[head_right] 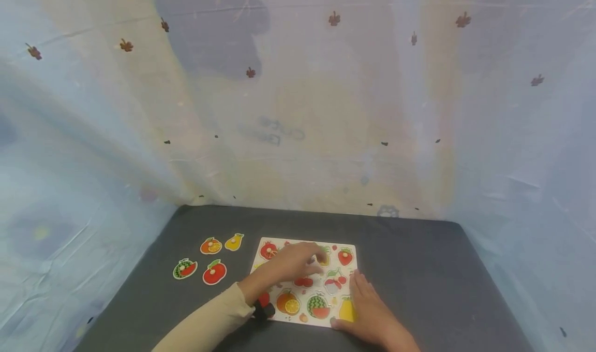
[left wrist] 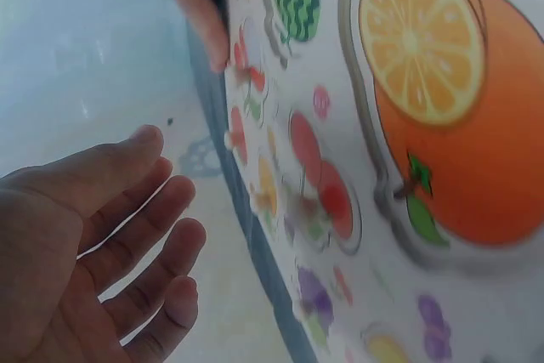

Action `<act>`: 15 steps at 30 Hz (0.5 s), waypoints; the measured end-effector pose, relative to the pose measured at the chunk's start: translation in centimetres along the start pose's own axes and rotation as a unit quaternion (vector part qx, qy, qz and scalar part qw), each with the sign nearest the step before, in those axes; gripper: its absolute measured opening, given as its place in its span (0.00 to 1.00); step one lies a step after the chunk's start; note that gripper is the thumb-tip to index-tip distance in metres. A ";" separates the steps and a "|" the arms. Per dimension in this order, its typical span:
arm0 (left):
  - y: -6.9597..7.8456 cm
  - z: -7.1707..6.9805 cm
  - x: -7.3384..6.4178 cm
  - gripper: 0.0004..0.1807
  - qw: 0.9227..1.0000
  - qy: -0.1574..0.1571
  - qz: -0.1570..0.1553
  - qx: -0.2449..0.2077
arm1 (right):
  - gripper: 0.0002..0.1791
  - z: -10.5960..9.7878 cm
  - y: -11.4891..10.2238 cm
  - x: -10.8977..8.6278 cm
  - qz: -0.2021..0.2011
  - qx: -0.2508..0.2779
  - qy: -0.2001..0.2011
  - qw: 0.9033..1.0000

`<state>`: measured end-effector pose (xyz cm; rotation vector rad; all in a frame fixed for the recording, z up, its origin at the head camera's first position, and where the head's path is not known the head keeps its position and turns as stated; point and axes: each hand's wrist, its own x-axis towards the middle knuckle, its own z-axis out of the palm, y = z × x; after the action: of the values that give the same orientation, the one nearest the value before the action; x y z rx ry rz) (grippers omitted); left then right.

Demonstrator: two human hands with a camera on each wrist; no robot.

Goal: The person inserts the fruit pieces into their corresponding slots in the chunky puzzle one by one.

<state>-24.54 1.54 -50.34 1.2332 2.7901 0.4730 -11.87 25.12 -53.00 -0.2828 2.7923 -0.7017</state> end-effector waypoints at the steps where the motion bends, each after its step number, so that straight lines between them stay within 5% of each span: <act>1: -0.2 -0.2 -0.2 0.12 1.000 0.002 -0.003 -0.007 | 0.72 0.0 0.0 0.1 0.004 -0.001 -0.001 1.000; 15: -3.3 -1.8 -3.4 0.12 0.997 0.020 -0.039 -0.067 | 0.73 0.3 0.4 0.4 0.014 -0.004 -0.008 1.000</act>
<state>-24.94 -3.48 -49.85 1.0963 2.7730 0.6745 -12.19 25.22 -53.52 -0.2490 2.7798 -0.6782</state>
